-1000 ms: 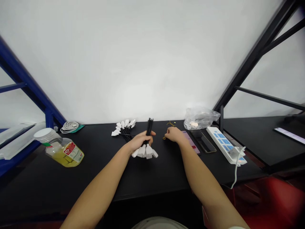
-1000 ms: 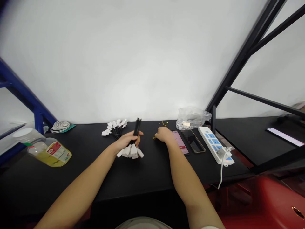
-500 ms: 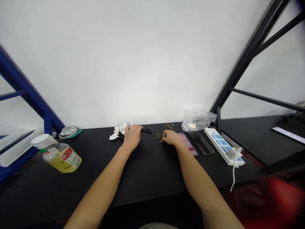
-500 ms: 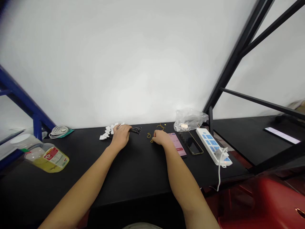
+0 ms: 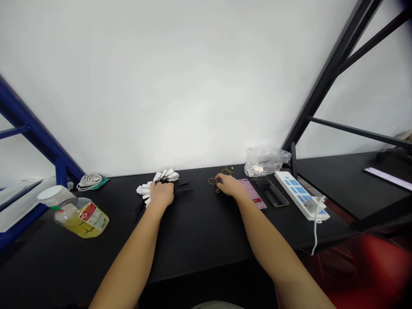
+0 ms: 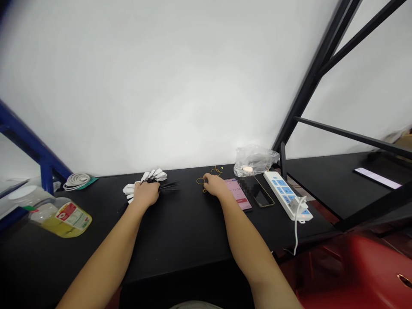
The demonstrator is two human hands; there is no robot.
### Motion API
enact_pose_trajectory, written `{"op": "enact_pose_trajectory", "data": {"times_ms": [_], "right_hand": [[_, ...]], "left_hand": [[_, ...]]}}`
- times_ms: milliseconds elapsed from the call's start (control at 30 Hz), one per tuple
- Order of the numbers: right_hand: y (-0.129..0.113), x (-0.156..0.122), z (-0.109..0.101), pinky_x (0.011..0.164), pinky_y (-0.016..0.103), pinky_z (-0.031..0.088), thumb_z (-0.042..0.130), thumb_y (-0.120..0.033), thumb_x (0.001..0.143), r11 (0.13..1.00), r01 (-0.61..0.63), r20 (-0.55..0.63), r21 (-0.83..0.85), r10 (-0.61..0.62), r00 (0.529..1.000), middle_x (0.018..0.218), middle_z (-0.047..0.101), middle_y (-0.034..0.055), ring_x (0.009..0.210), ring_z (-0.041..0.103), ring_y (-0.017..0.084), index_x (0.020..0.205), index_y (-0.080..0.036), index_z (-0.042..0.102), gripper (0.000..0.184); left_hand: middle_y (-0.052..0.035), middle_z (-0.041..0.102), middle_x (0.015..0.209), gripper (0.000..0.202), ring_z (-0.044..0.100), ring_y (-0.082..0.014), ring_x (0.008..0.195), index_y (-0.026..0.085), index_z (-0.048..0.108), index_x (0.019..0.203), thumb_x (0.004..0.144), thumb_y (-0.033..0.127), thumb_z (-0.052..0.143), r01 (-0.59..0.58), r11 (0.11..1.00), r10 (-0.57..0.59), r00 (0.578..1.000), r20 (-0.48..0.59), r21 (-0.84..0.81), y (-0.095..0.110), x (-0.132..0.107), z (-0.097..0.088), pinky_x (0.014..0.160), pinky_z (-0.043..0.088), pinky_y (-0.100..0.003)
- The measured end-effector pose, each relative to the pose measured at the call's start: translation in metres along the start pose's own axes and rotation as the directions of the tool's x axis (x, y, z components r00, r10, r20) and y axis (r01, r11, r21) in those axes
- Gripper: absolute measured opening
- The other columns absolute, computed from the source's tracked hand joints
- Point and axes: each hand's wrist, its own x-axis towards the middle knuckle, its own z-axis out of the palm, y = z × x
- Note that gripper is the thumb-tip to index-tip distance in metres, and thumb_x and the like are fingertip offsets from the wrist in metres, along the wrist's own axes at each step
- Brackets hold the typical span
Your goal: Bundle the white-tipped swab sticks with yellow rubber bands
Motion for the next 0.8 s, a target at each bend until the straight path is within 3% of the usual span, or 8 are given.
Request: {"op": "enact_pose_trajectory", "data": {"times_ms": [100, 200, 333, 400, 500, 600, 700, 800], "right_hand": [[-0.004, 0.001, 0.005, 0.073, 0.027, 0.042, 0.059, -0.035, 0.090, 0.999, 0.039, 0.021, -0.004, -0.039, 0.999, 0.110, 0.072, 0.0061, 0.097, 0.066, 0.022, 0.119, -0.027, 0.064, 0.031], [-0.003, 0.003, 0.008, 0.070, 0.028, 0.042, 0.061, -0.035, 0.088, 1.000, 0.000, 0.021, -0.015, 0.000, 1.000, 0.100, 0.074, 0.0072, 0.090, 0.067, 0.023, 0.104, -0.024, 0.068, 0.021], [0.007, 0.006, 0.005, 0.067, 0.027, 0.041, 0.061, -0.027, 0.085, 0.996, -0.084, 0.002, -0.026, 0.084, 0.996, 0.091, 0.073, 0.0086, 0.082, 0.067, 0.023, 0.086, -0.020, 0.068, 0.010], [0.010, 0.006, 0.002, 0.067, 0.028, 0.041, 0.060, -0.025, 0.085, 0.993, -0.116, -0.018, -0.031, 0.116, 0.993, 0.091, 0.073, 0.0092, 0.083, 0.067, 0.023, 0.087, -0.020, 0.068, 0.009], [0.005, 0.002, -0.003, 0.068, 0.027, 0.041, 0.058, -0.024, 0.086, 0.993, -0.114, -0.068, -0.022, 0.112, 0.991, 0.097, 0.073, 0.0077, 0.086, 0.066, 0.022, 0.094, -0.022, 0.068, 0.013], [-0.014, -0.006, -0.005, 0.069, 0.025, 0.041, 0.055, -0.020, 0.087, 0.996, 0.063, -0.178, 0.068, -0.050, 0.983, 0.096, 0.073, 0.0037, 0.085, 0.065, 0.019, 0.104, -0.024, 0.068, 0.022], [-0.035, -0.015, -0.001, 0.076, 0.025, 0.043, 0.053, -0.016, 0.086, 0.947, 0.300, -0.267, 0.111, -0.262, 0.927, 0.097, 0.072, 0.0026, 0.088, 0.064, 0.017, 0.104, -0.023, 0.069, 0.025], [-0.047, -0.020, 0.006, 0.082, 0.025, 0.043, 0.050, -0.016, 0.091, 0.907, 0.407, -0.275, 0.105, -0.367, 0.889, 0.101, 0.072, 0.0028, 0.094, 0.064, 0.017, 0.101, -0.023, 0.070, 0.024]], "left_hand": [[-0.0185, 0.075, 0.098, 0.020, 0.062, -0.0367, 0.104, 0.018, 0.071, 0.089, 0.086, 0.022, 0.051, 0.056, 0.998, -0.056, 0.998, 0.004, -0.013, -0.009, -0.003, -0.008, 0.093, 0.032, -0.050], [-0.0181, 0.074, 0.097, 0.022, 0.062, -0.0362, 0.103, 0.018, 0.069, 0.091, 0.089, 0.027, 0.049, 0.028, 0.997, -0.033, 0.996, -0.083, -0.065, -0.002, -0.010, -0.020, 0.094, 0.033, -0.051], [-0.0135, 0.072, 0.092, 0.027, 0.062, -0.0343, 0.101, 0.019, 0.067, 0.097, 0.095, 0.035, 0.045, -0.094, 0.935, 0.009, 0.970, -0.242, -0.342, 0.022, -0.018, -0.036, 0.097, 0.034, -0.052], [-0.0101, 0.070, 0.089, 0.026, 0.062, -0.0314, 0.098, 0.021, 0.067, 0.099, 0.094, 0.038, 0.048, -0.166, 0.786, -0.021, 0.955, -0.294, -0.595, 0.036, -0.019, -0.035, 0.098, 0.037, -0.049], [-0.0076, 0.068, 0.093, 0.026, 0.063, -0.0254, 0.094, 0.021, 0.065, 0.097, 0.094, 0.042, 0.050, -0.232, 0.415, -0.119, 0.945, -0.305, -0.880, 0.056, -0.016, -0.019, 0.092, 0.044, -0.039], [-0.0061, 0.065, 0.093, 0.025, 0.062, -0.0212, 0.092, 0.021, 0.060, 0.096, 0.097, 0.042, 0.047, -0.222, 0.265, -0.187, 0.943, -0.275, -0.939, 0.073, -0.013, 0.001, 0.087, 0.047, -0.033], [-0.0068, 0.063, 0.094, 0.022, 0.061, -0.0212, 0.092, 0.022, 0.058, 0.098, 0.097, 0.041, 0.046, -0.219, 0.308, -0.185, 0.941, -0.284, -0.926, 0.076, -0.013, 0.012, 0.086, 0.049, -0.035], [-0.0086, 0.064, 0.102, 0.014, 0.060, -0.0241, 0.102, 0.023, 0.060, 0.096, 0.093, 0.032, 0.049, -0.404, 0.463, -0.051, 0.876, -0.479, -0.789, 0.067, -0.012, 0.014, 0.101, 0.044, -0.041]]}}
